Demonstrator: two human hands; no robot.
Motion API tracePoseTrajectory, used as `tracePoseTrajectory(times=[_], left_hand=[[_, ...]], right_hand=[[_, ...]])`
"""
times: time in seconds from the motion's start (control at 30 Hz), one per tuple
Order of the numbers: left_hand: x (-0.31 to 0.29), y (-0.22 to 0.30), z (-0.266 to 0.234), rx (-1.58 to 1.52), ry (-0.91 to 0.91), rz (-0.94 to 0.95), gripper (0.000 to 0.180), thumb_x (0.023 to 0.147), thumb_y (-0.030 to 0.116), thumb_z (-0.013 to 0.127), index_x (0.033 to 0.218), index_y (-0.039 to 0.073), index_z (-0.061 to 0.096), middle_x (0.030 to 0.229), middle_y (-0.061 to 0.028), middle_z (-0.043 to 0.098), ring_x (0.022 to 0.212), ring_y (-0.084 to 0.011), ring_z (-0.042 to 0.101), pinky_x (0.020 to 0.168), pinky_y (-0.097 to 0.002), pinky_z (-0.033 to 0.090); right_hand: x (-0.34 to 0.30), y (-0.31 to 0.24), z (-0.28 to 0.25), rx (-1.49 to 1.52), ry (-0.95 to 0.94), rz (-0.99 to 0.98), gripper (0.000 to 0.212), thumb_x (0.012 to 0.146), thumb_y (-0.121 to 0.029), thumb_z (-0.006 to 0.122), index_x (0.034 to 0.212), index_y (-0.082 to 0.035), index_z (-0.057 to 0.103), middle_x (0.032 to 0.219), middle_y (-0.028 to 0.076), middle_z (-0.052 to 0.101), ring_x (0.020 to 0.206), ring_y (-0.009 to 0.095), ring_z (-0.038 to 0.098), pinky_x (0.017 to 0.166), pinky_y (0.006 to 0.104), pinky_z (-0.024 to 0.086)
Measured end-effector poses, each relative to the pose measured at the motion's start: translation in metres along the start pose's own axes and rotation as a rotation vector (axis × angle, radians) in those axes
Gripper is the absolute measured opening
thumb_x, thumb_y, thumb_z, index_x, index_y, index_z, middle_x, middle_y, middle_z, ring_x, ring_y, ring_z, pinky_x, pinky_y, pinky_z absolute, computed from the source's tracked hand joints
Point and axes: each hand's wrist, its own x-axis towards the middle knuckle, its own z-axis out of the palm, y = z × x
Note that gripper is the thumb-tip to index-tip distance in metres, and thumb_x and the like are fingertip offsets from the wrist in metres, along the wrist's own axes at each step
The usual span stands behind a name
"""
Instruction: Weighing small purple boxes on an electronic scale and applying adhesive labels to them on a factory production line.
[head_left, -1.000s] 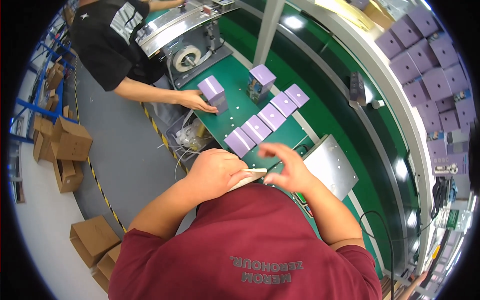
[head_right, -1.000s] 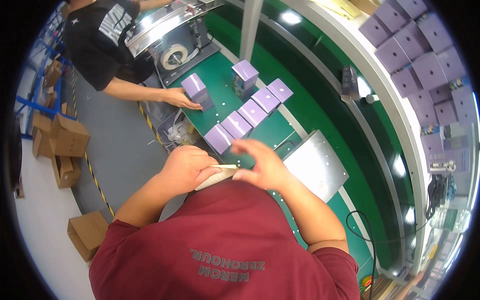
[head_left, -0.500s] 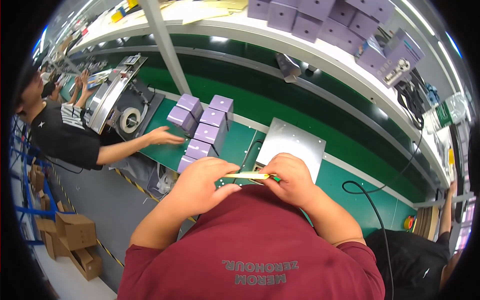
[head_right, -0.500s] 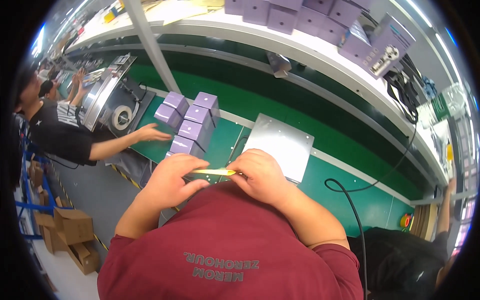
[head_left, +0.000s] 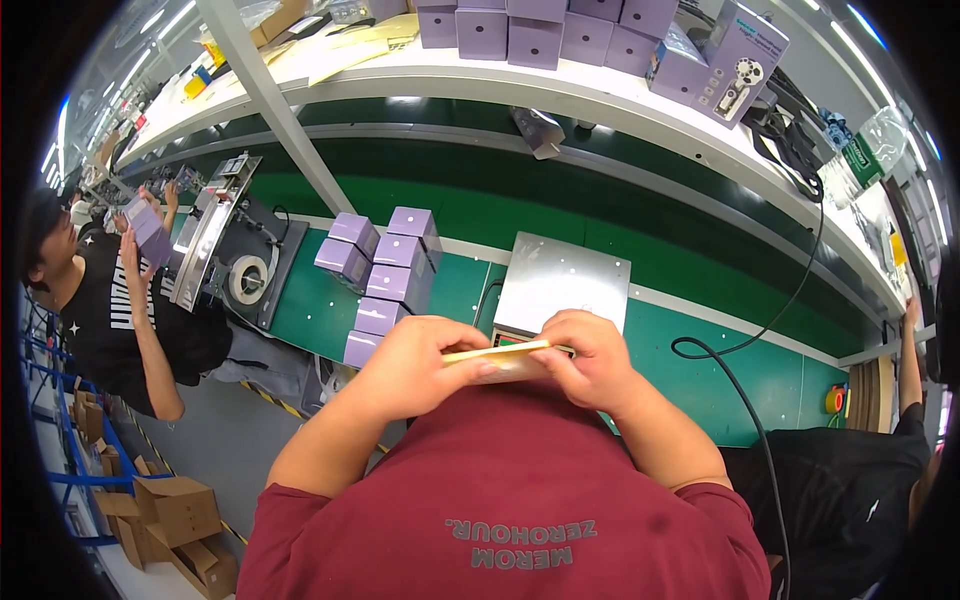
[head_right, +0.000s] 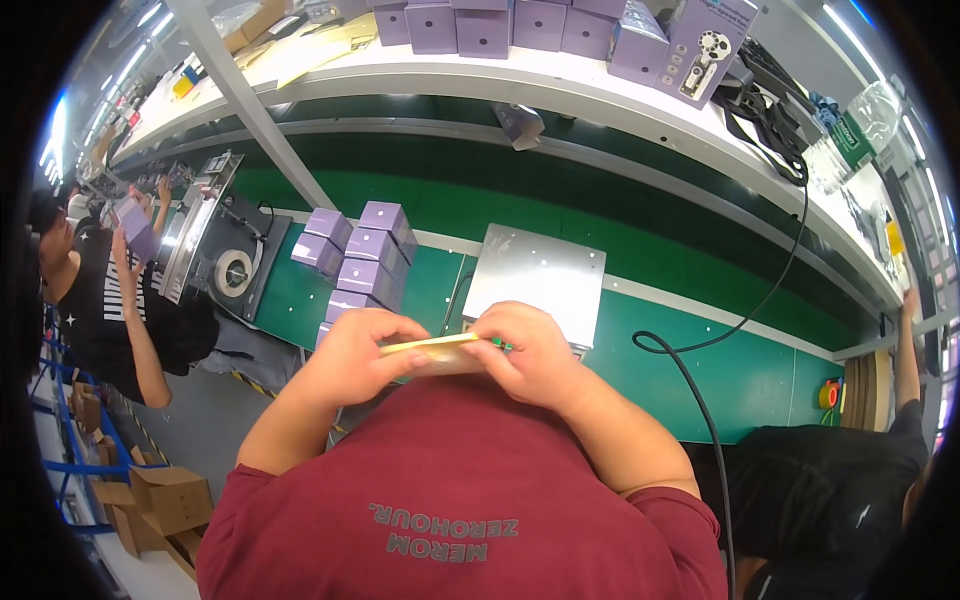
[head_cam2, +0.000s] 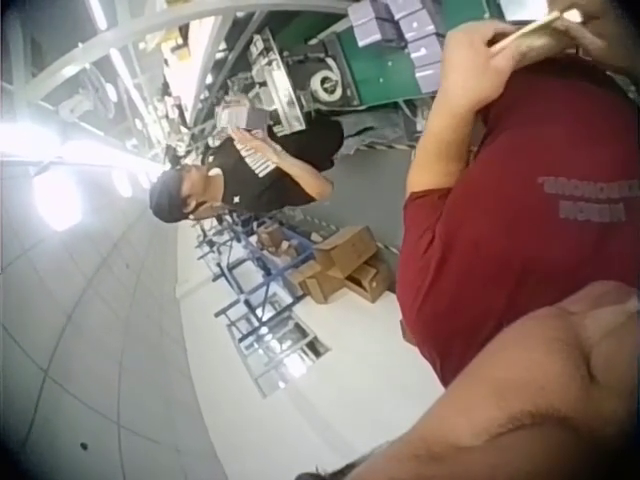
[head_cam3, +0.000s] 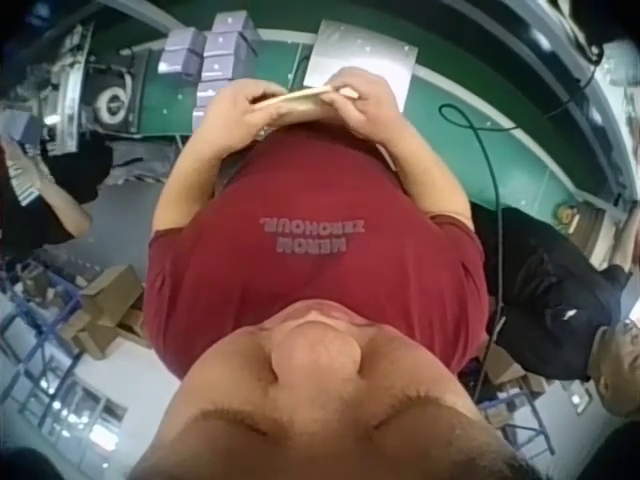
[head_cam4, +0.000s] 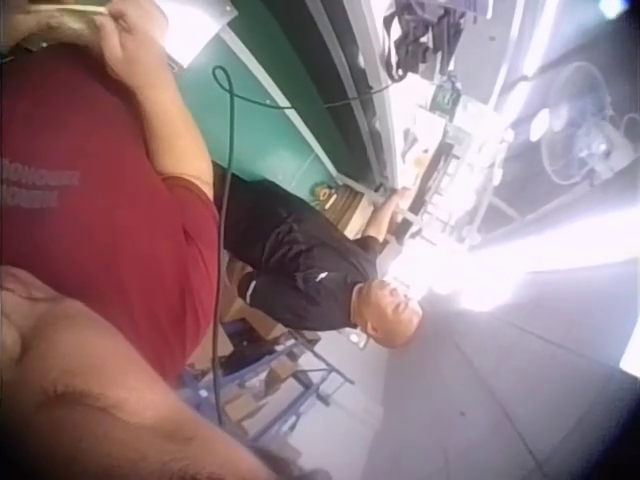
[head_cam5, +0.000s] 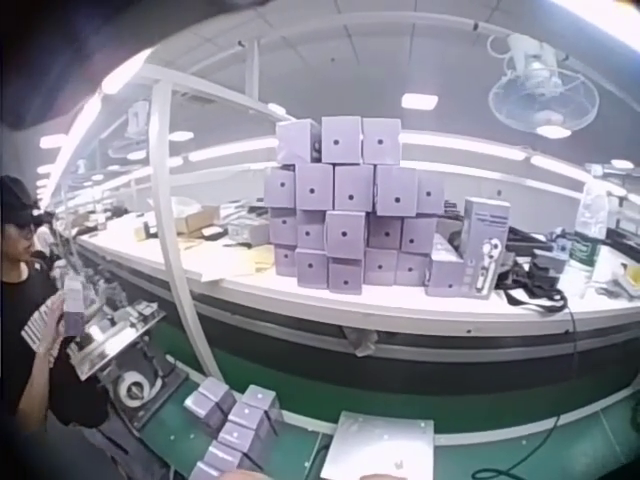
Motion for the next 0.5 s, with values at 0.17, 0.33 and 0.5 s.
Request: tracePoseTrajectory(times=[0.17,0.33,0.5], left_hand=[[-0.019,-0.023,-0.012,-0.112,0.027,-0.098,0.015,0.087,0.010,0.083,0.096,-0.001,0.077,0.084,-0.0103,0.076,0.075,-0.0168,0.070,0.067,-0.0314,0.053],[-0.026,-0.026,-0.008,-0.111,0.176,0.004,0.016,0.086,0.008,0.083,0.096,-0.002,0.078,0.087,-0.0103,0.077,0.078,-0.0159,0.071,0.069,-0.0302,0.053],[-0.028,-0.030,-0.002,-0.689,0.162,-0.029,0.017,0.087,0.010,0.083,0.100,-0.001,0.078,0.090,-0.0114,0.077,0.082,-0.0173,0.072,0.074,-0.0306,0.054]], right_hand=[[-0.003,-0.001,-0.007,0.141,0.121,0.081,0.011,0.086,-0.004,0.077,0.096,-0.003,0.071,0.088,0.012,0.073,0.079,0.027,0.070,0.072,0.0352,0.054],[0.001,-0.001,0.001,0.162,0.068,0.095,0.008,0.085,0.001,0.075,0.091,-0.002,0.070,0.084,0.011,0.073,0.076,0.022,0.068,0.071,0.0324,0.053],[0.006,0.000,0.009,0.185,0.056,0.020,0.010,0.082,0.002,0.077,0.089,-0.003,0.071,0.084,0.010,0.073,0.075,0.023,0.067,0.069,0.0328,0.053]])
